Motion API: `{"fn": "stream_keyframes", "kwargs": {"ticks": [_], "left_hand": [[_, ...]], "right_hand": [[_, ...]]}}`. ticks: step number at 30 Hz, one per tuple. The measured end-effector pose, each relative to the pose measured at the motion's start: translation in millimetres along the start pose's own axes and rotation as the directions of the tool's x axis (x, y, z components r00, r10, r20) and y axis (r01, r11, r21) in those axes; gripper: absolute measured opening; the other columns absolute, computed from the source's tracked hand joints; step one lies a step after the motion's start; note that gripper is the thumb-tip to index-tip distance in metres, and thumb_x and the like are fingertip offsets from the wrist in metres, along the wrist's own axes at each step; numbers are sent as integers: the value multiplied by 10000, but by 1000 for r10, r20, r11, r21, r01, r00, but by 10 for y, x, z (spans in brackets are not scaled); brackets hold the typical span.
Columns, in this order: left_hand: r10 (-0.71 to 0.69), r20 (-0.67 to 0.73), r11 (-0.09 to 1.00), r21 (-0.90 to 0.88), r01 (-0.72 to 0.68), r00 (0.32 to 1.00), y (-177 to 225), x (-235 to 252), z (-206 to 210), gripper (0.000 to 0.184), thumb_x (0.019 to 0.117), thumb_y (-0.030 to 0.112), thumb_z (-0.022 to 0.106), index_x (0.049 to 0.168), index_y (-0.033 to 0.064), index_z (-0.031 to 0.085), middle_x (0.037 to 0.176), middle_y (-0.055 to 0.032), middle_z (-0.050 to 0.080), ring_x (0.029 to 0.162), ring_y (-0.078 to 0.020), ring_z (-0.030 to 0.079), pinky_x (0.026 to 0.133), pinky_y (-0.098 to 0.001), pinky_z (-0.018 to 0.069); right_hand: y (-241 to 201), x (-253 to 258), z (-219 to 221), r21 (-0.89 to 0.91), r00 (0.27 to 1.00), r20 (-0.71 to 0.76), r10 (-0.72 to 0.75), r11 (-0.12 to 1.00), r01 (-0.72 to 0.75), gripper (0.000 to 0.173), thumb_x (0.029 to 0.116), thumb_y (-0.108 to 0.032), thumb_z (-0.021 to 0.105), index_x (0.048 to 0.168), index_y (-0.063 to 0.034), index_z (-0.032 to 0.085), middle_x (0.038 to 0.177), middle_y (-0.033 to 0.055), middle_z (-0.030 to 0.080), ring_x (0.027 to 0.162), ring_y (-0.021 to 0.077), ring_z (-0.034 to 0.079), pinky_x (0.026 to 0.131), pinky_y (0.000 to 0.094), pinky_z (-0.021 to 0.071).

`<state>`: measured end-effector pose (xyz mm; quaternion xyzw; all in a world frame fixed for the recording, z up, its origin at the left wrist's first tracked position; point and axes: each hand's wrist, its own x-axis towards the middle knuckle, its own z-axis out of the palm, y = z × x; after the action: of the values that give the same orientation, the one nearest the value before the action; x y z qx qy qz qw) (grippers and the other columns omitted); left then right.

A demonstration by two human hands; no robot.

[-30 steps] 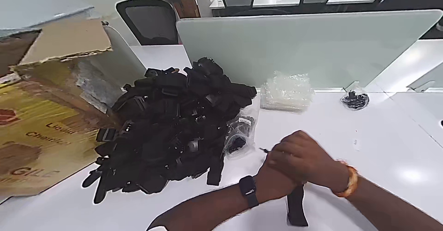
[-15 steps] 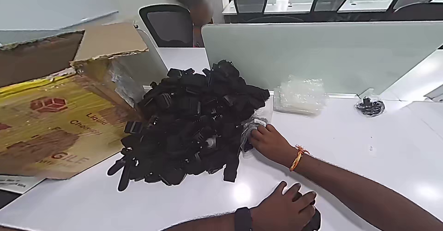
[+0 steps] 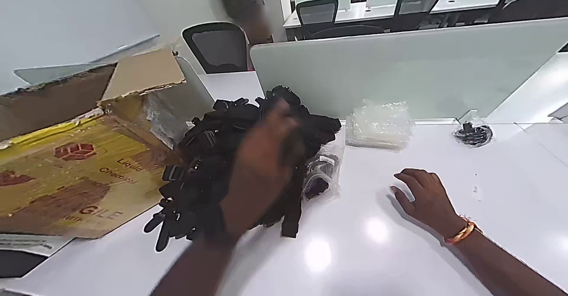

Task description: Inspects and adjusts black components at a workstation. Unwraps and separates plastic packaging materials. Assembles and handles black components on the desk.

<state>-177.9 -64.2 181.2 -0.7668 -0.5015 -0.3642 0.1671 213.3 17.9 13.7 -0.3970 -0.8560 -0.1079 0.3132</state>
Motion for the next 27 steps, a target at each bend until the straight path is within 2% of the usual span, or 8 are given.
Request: {"fn": "stream_keyframes", "kwargs": {"ticks": [4, 6, 8, 11, 17, 21, 24, 27], "left_hand": [[-138, -110, 972, 178, 156, 984, -1151, 710, 93, 447, 1070, 236, 481, 1441, -11, 508, 1587, -260, 381, 1442, -401, 428, 1180, -523, 364], [-244, 168, 940, 282, 191, 955, -1682, 749, 428, 504, 1071, 339, 458, 1423, -16, 521, 1535, -291, 430, 1407, -478, 437, 1142, -662, 344], [-403, 470, 897, 372, 237, 785, -2005, 695, 710, 652, 1080, 508, 368, 1504, 21, 461, 1595, -264, 368, 1413, -502, 419, 1068, -777, 310], [-419, 518, 901, 337, 272, 746, -2051, 761, 726, 741, 1078, 566, 194, 1528, 36, 450, 1609, -252, 361, 1462, -485, 367, 1094, -786, 268], [-227, 222, 924, 357, 138, 948, -1418, 823, 445, 790, 1054, 595, 260, 1523, -19, 423, 1629, -280, 287, 1486, -539, 256, 1109, -784, 221], [36, 254, 985, 155, -78, 967, -269, 577, 343, 584, 1036, 481, 461, 1383, 34, 608, 1533, -208, 478, 1404, -430, 457, 1105, -662, 369], [236, 277, 970, -133, -206, 932, 555, 165, 411, 428, 1029, 441, 536, 1242, 114, 711, 1395, -108, 636, 1282, -276, 607, 1042, -507, 500], [374, 265, 880, -403, -250, 889, 1017, -156, 653, 358, 1024, 402, 565, 1160, 115, 730, 1313, -88, 684, 1192, -211, 660, 965, -381, 558]], "right_hand": [[194, -136, 66, 62, 978, 130, 165, 983, -174, 471, 980, -462, 526, 1222, -91, 685, 1224, 172, 661, 1103, 362, 638, 903, 564, 484], [235, -113, 75, 73, 973, 138, 184, 978, -195, 465, 981, -461, 530, 1231, -97, 675, 1243, 165, 656, 1133, 355, 627, 918, 562, 477], [286, -62, 47, 54, 965, 141, 220, 972, -230, 467, 981, -469, 533, 1238, -105, 672, 1266, 156, 652, 1147, 350, 625, 920, 568, 473], [560, 86, -138, -38, 934, 61, 353, 935, -351, 458, 980, -418, 559, 1237, -58, 680, 1264, 199, 656, 1146, 407, 631, 909, 623, 479], [1838, 271, -339, -114, 699, -131, 703, 689, -715, 622, 915, -272, 725, 1452, -44, 509, 1445, 330, 454, 1257, 589, 468, 862, 778, 414], [2412, 297, -288, -116, 626, 29, 779, 625, -772, 855, 837, -311, 827, 1570, -148, 417, 1623, 307, 250, 1363, 625, 357, 890, 822, 398], [2522, 252, -240, -124, 605, 145, 783, 621, -774, 621, 876, -249, 785, 1432, -96, 553, 1485, 292, 454, 1224, 577, 523, 871, 779, 462], [2343, 143, -327, -10, 741, 185, 646, 755, -656, 387, 877, 5, 681, 1259, -29, 633, 1304, 248, 599, 1144, 431, 623, 949, 647, 513]]}}
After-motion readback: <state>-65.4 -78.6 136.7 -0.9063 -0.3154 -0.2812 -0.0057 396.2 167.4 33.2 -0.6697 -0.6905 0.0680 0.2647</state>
